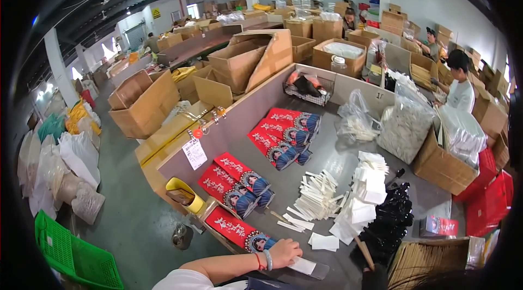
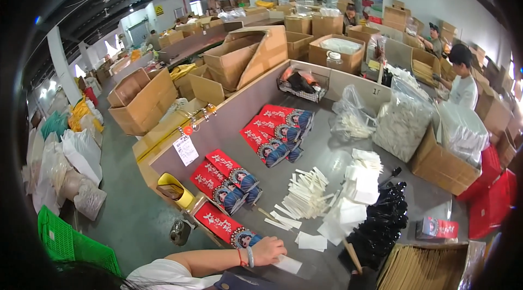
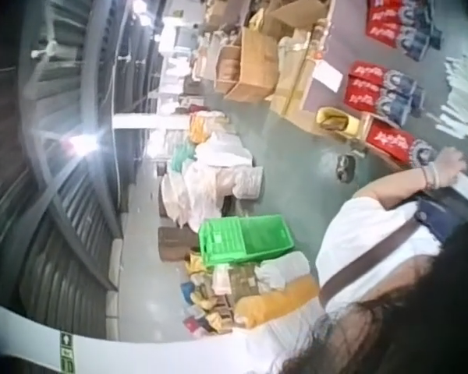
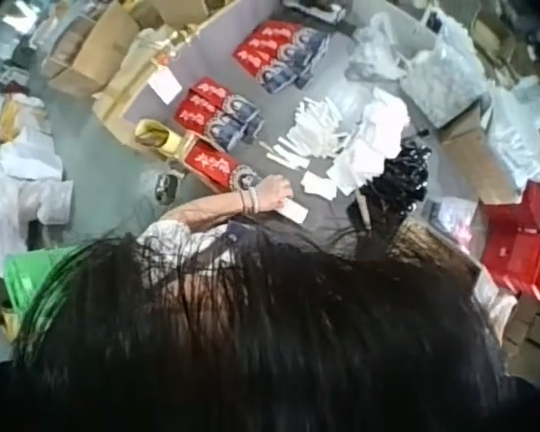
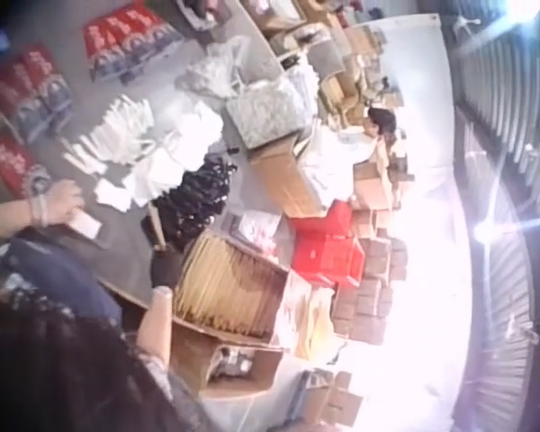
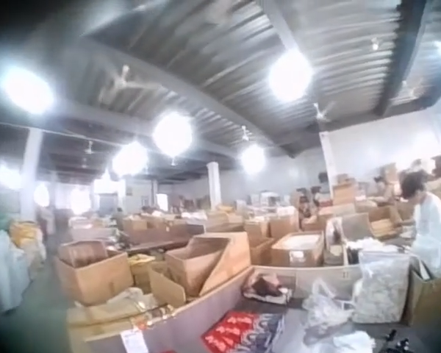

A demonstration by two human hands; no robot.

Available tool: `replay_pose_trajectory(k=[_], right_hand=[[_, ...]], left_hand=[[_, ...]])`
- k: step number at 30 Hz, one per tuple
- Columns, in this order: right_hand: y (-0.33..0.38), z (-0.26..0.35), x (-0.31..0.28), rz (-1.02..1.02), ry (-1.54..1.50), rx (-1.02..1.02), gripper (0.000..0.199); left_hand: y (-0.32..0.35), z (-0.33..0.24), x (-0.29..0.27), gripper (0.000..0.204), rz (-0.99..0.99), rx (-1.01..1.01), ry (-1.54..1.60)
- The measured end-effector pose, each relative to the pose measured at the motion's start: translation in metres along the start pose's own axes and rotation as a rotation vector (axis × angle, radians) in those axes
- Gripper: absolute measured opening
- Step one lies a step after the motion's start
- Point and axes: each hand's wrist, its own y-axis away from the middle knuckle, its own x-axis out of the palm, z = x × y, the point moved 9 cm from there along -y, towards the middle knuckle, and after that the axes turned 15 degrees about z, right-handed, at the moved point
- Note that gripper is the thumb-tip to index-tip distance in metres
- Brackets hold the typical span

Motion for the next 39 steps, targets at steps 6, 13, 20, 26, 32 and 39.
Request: replay_pose_trajectory(k=[6,13,20,26,32,39], right_hand=[[-0.021,-0.021,0.044,0.051,0.001,0.156,0.029],[0.011,0.082,-0.001,-0.244,-0.066,-0.427,0.011],[-0.002,0.187,0.068,0.166,-0.026,-0.644,0.024],[0.032,0.116,0.024,-0.501,-0.625,-0.494,0.004],[0.023,0.084,0.074,-0.445,-0.365,-0.516,0.008],[0.034,0.111,0.057,-0.002,-0.024,-0.526,0.03]], left_hand=[[0.012,-0.008,-0.002,0.007,-0.145,-0.039,-0.139],[0.035,-0.021,-0.013,0.013,-0.073,0.037,-0.23],[0.043,-0.024,-0.001,0.025,-0.022,0.006,-0.285],[0.051,-0.028,-0.013,0.044,-0.085,0.064,-0.189],[0.049,-0.015,-0.014,0.041,0.046,0.005,-0.236],[0.064,0.024,-0.044,0.07,-0.008,-0.122,-0.041]])
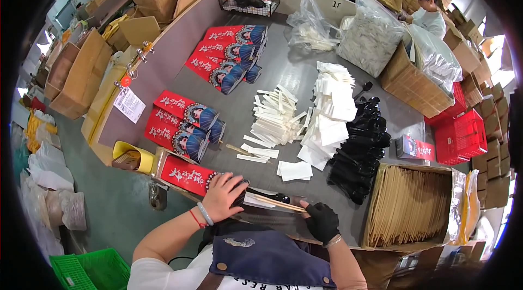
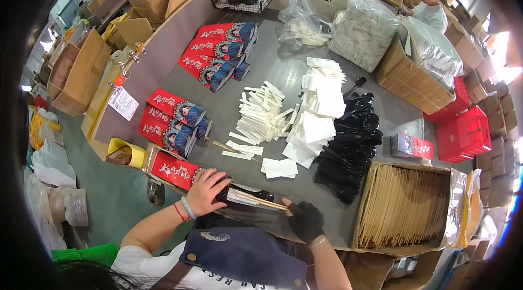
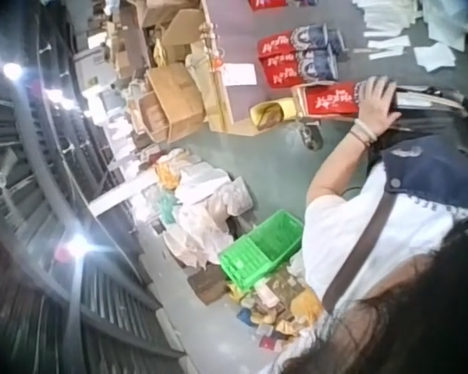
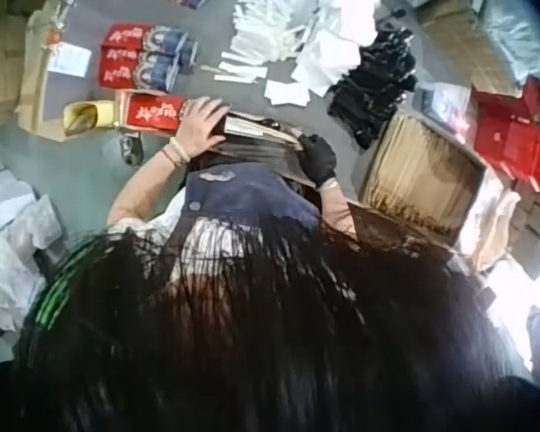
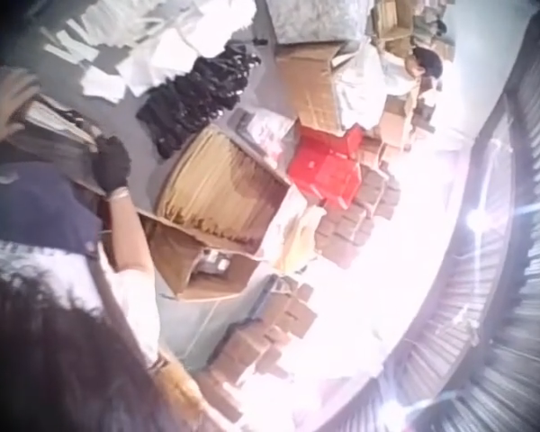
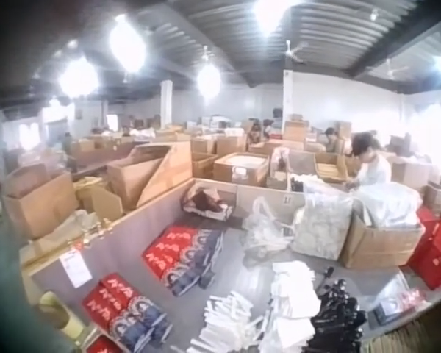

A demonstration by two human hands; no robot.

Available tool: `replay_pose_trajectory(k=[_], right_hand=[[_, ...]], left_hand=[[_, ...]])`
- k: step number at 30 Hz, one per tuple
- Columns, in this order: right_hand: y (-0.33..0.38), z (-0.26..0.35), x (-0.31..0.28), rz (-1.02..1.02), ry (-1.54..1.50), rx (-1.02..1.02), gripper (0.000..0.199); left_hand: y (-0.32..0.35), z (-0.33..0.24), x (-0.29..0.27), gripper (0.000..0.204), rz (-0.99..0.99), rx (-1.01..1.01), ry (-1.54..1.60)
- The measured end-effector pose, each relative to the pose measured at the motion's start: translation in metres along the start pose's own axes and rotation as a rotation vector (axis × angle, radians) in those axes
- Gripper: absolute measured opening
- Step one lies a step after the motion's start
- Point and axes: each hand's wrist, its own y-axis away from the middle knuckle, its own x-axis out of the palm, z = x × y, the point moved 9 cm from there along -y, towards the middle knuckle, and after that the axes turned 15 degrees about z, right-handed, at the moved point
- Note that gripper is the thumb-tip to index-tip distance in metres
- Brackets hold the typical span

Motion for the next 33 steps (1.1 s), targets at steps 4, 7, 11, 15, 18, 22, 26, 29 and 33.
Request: replay_pose_trajectory(k=[4,7,11,15,18,22,26,29,33], right_hand=[[-0.008,0.005,0.007,0.033,0.19,-0.087,0.037],[-0.023,0.02,0.021,0.049,0.155,-0.168,0.039],[-0.032,0.059,0.026,0.014,-0.067,-0.293,0.031],[-0.026,0.019,0.026,-0.031,-0.13,-0.221,0.02],[-0.03,0.013,0.041,-0.109,-0.425,-0.095,0.013],[-0.051,0.071,0.04,-0.043,-0.561,-0.284,0.033],[-0.036,0.066,0.001,-0.165,0.069,-0.211,0.059],[-0.04,0.061,0.003,-0.047,0.176,-0.164,0.058],[-0.033,0.048,-0.033,0.097,0.061,0.052,0.058]], left_hand=[[-0.005,0.009,0.009,0.073,0.08,-0.016,-0.058],[-0.015,-0.002,0.006,0.069,0.046,0.062,0.007],[-0.041,-0.034,0.02,0.07,0.051,0.131,0.012],[-0.041,-0.035,0.018,0.072,0.096,0.132,-0.021],[-0.045,-0.04,0.028,0.073,0.093,0.175,-0.026],[-0.053,-0.047,0.02,0.067,0.026,0.186,0.005],[-0.052,-0.05,0.02,0.041,0.153,0.249,-0.152],[-0.065,-0.055,0.029,0.021,0.455,0.197,-0.213],[-0.07,-0.037,-0.023,0.015,0.372,0.203,-0.248]])
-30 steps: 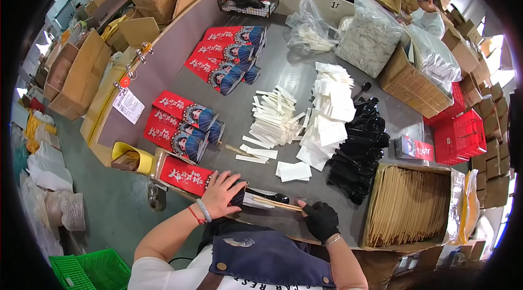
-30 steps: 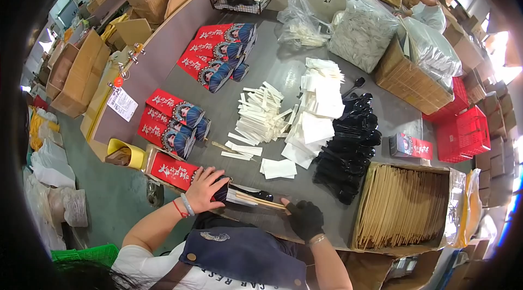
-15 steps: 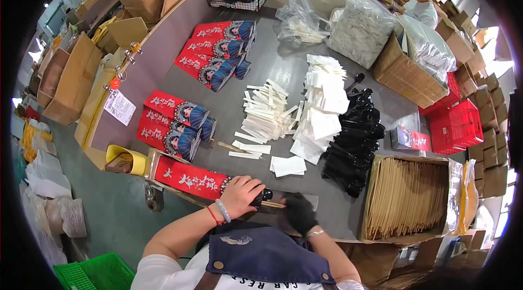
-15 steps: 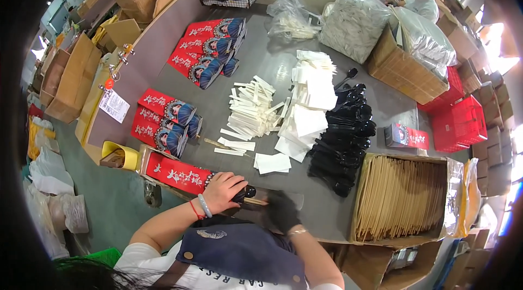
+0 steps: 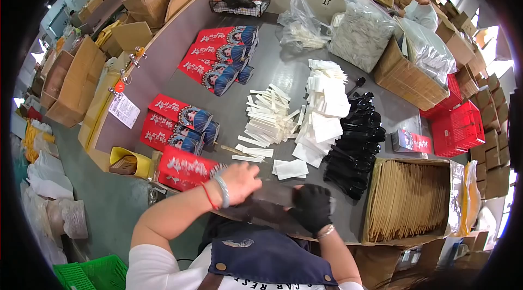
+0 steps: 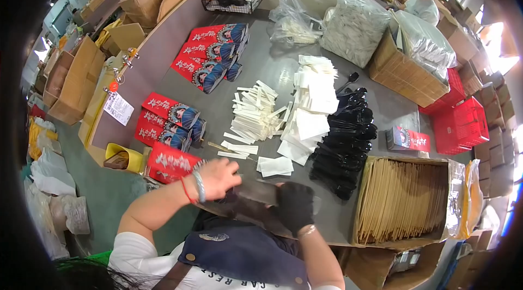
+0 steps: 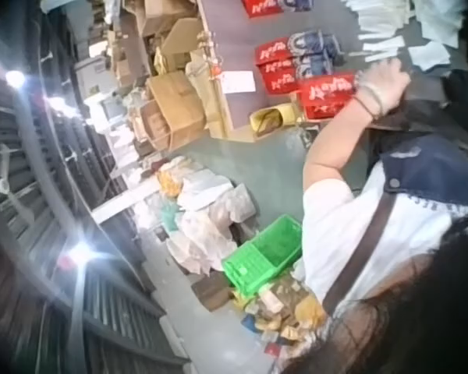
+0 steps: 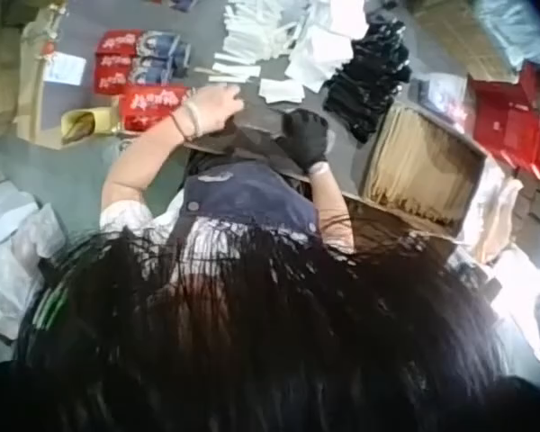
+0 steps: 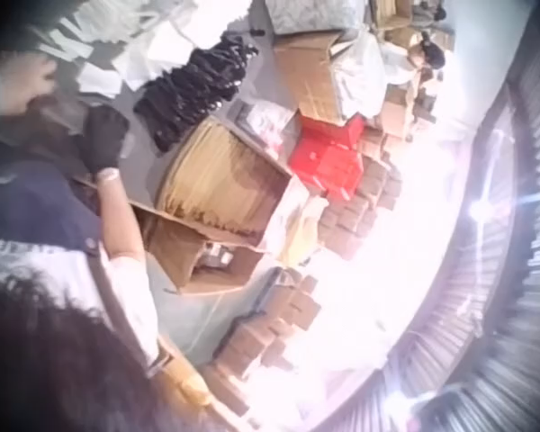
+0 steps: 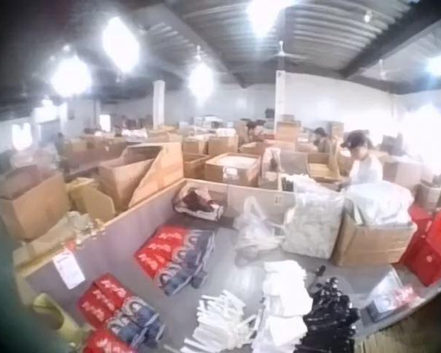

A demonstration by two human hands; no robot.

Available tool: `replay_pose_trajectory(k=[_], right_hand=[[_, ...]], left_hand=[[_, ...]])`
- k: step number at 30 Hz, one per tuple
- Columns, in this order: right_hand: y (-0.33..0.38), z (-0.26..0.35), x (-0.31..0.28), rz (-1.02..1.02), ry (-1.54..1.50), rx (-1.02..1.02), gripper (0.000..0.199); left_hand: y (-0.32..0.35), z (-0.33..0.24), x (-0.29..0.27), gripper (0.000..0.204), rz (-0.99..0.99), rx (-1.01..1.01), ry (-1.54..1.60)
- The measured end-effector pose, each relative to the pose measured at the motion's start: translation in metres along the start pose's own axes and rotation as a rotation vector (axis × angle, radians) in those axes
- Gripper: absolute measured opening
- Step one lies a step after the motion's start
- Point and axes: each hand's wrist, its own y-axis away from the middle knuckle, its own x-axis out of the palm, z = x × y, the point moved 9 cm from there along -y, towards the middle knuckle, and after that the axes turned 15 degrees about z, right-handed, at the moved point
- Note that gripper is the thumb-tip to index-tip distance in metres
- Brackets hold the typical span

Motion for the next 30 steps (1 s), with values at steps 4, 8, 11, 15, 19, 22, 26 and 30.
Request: replay_pose_trajectory(k=[4,8,11,15,19,22,26,30], right_hand=[[0.023,-0.018,-0.012,-0.264,-0.003,-0.094,0.059],[0.018,0.003,-0.006,-0.215,0.06,-0.101,0.05],[0.016,0.009,-0.002,-0.253,0.08,-0.123,0.049],[0.007,0.017,0.004,-0.054,0.135,-0.065,0.051],[0.004,0.015,0.013,-0.045,0.171,-0.08,0.052],[-0.009,0.011,0.037,0.046,0.021,-0.116,0.059],[-0.035,0.054,0.055,-0.08,0.004,-0.274,0.062],[-0.025,0.045,0.031,-0.211,-0.131,-0.368,0.059]], left_hand=[[0.039,0.08,-0.026,0.027,-0.342,-0.174,-0.061],[0.062,0.079,0.02,0.051,-0.568,-0.361,0.293],[0.05,0.05,0.075,0.091,-0.444,-0.616,0.404],[0.05,0.057,0.102,0.092,-0.506,-0.605,0.506],[0.048,0.058,0.099,0.092,-0.483,-0.581,0.537],[0.048,0.058,0.098,0.094,-0.506,-0.576,0.553],[0.045,0.06,0.096,0.093,-0.461,-0.57,0.557],[0.035,0.063,0.075,0.067,-0.459,-0.467,0.493]])
